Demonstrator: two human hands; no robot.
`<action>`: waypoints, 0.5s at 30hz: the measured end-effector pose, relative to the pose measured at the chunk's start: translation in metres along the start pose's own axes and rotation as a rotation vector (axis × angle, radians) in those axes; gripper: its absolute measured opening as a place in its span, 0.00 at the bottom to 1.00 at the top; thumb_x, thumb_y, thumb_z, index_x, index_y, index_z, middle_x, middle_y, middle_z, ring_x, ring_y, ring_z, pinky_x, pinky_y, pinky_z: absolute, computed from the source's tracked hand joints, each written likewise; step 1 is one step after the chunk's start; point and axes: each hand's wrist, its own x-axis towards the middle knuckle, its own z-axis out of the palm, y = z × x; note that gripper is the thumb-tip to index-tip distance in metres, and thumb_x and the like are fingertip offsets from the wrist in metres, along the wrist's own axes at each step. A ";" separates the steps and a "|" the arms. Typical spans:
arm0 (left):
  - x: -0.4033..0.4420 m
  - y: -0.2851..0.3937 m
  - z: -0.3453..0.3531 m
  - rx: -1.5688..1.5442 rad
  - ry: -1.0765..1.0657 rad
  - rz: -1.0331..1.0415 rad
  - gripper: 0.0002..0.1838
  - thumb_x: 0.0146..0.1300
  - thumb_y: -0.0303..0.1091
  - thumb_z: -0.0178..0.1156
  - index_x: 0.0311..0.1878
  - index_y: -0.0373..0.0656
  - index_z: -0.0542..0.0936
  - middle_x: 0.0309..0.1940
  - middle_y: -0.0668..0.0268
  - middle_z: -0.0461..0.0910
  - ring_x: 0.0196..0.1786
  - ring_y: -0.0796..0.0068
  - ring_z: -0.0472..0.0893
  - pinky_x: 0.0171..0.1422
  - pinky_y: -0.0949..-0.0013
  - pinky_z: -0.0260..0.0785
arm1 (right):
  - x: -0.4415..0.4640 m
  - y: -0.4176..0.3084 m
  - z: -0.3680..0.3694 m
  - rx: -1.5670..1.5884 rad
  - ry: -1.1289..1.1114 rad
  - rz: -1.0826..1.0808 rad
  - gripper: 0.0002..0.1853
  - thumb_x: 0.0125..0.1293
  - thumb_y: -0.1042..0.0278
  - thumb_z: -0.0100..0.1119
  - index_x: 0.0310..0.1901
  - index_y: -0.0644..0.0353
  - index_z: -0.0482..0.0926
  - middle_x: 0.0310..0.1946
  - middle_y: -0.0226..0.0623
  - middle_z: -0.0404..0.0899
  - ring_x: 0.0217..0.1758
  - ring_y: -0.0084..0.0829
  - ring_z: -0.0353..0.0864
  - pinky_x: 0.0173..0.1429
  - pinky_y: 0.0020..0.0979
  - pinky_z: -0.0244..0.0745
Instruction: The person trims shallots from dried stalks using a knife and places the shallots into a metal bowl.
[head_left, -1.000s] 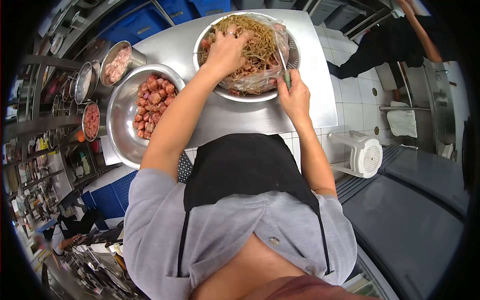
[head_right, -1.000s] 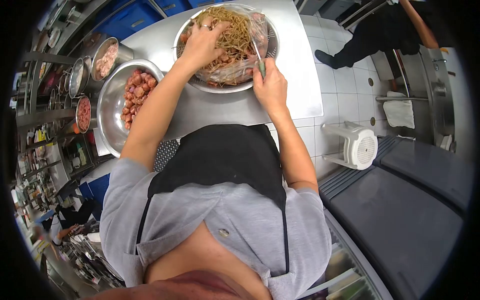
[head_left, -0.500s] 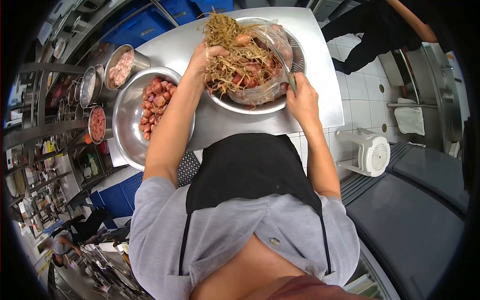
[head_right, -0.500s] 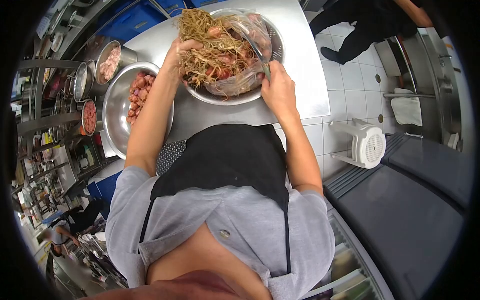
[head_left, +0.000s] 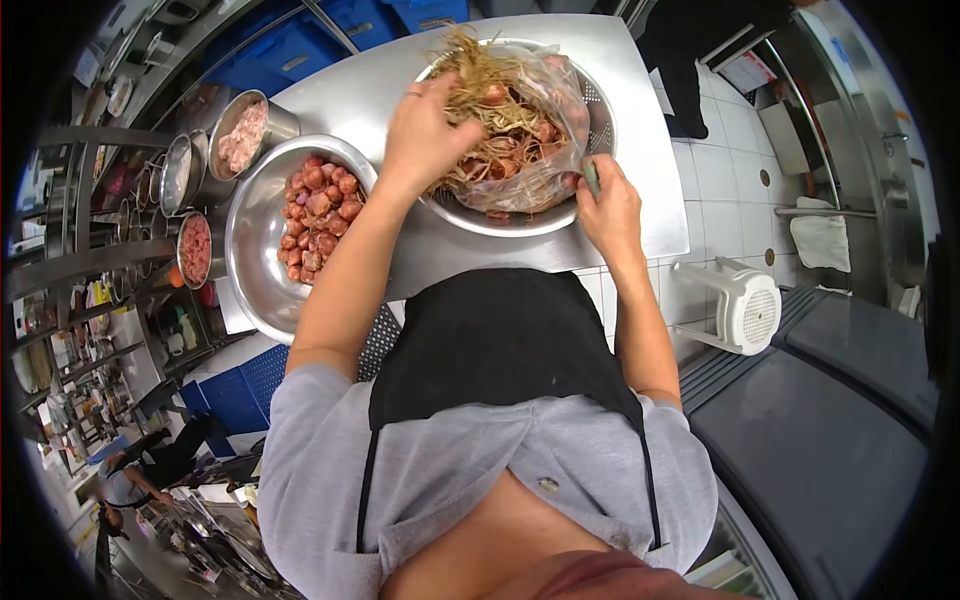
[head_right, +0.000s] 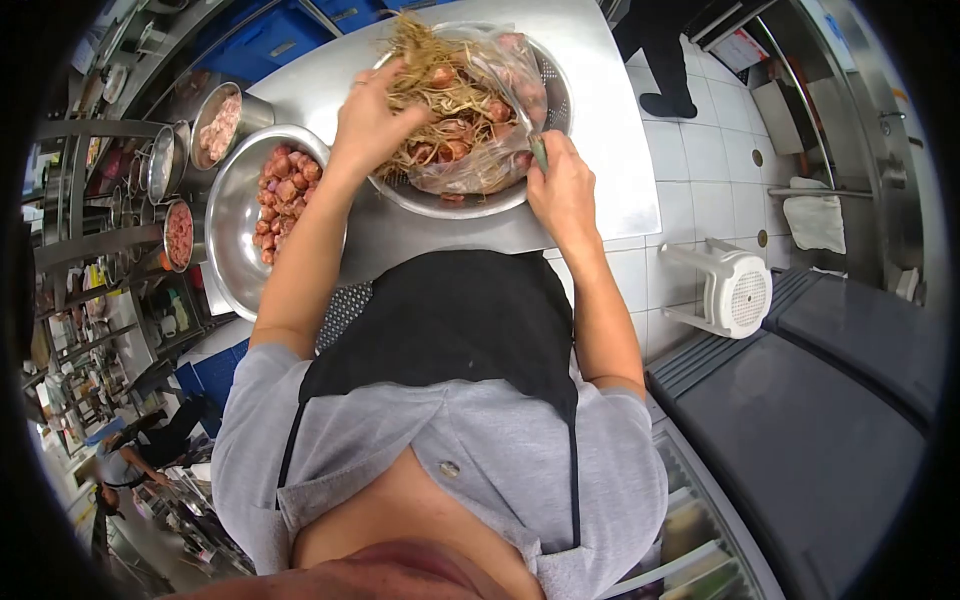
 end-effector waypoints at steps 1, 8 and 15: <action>-0.003 0.008 0.001 0.002 -0.090 -0.028 0.37 0.53 0.40 0.77 0.67 0.36 0.81 0.61 0.40 0.80 0.61 0.39 0.83 0.69 0.50 0.76 | -0.001 0.000 0.001 -0.004 0.001 0.013 0.09 0.67 0.78 0.58 0.48 0.63 0.79 0.43 0.55 0.85 0.48 0.62 0.85 0.52 0.55 0.78; 0.021 0.005 -0.010 -0.433 -0.234 -0.195 0.26 0.50 0.26 0.75 0.55 0.34 0.83 0.43 0.54 0.91 0.45 0.60 0.90 0.56 0.61 0.81 | -0.003 0.007 0.006 0.081 0.041 0.023 0.10 0.64 0.79 0.57 0.47 0.63 0.79 0.43 0.55 0.85 0.48 0.62 0.84 0.53 0.55 0.78; 0.024 0.020 -0.040 -0.958 -0.118 -0.182 0.28 0.50 0.16 0.74 0.57 0.35 0.82 0.46 0.59 0.90 0.45 0.69 0.89 0.53 0.63 0.84 | -0.004 0.007 0.005 0.120 0.058 0.027 0.12 0.63 0.81 0.56 0.47 0.62 0.80 0.40 0.49 0.86 0.46 0.54 0.88 0.52 0.46 0.80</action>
